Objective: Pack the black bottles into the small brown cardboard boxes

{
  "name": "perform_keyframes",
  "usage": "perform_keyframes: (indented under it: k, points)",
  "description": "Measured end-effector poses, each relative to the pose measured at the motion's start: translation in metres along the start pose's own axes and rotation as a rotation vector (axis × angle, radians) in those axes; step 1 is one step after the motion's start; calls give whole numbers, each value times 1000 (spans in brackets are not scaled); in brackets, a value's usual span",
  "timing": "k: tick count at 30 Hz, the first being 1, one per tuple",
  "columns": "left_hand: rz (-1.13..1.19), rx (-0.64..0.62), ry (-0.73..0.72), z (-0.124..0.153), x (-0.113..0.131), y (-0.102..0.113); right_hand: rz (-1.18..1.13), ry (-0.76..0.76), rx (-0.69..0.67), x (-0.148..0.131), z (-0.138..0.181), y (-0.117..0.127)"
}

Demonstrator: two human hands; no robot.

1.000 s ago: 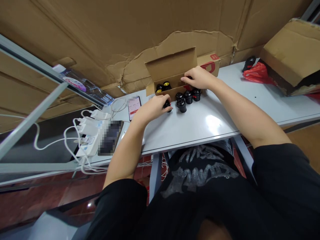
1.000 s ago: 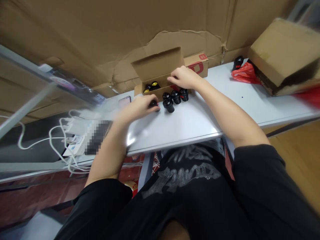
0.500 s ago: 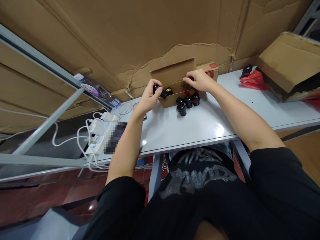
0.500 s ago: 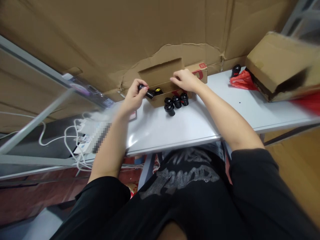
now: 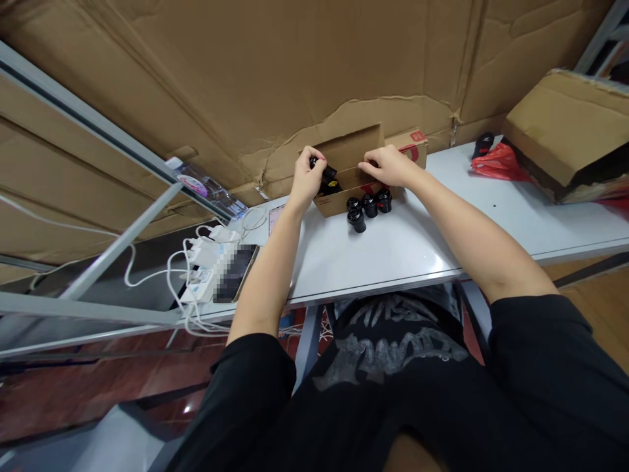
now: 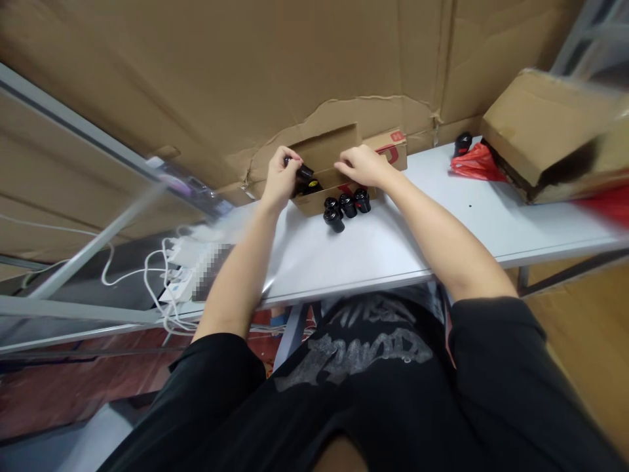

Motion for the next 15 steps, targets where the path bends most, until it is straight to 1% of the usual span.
perform_keyframes:
  k: [4,7,9,12,15]
  points:
    - [-7,-60,-20,-10,18,-25,10,-34,-2,-5,1,2]
    - [6,-109,-26,-17,26,-38,32,-46,3,-9,2,5]
    - [6,-148,-33,-19,28,-42,36,-38,6,-12,2,6]
    - [-7,-228,-56,-15,30,-50,25,-37,4,-10,2,5]
    - [48,-276,13,-11,24,-55,-3,-27,6,-4,2,1]
Point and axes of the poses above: each hand's wrist, its own z-axis away from the middle knuckle, its own y-axis out of the back of the hand, x = y × z, the point moved 10 cm from there along -z, towards the middle knuckle, and after that the axes turned 9 degrees about y, right-handed, at the moved point
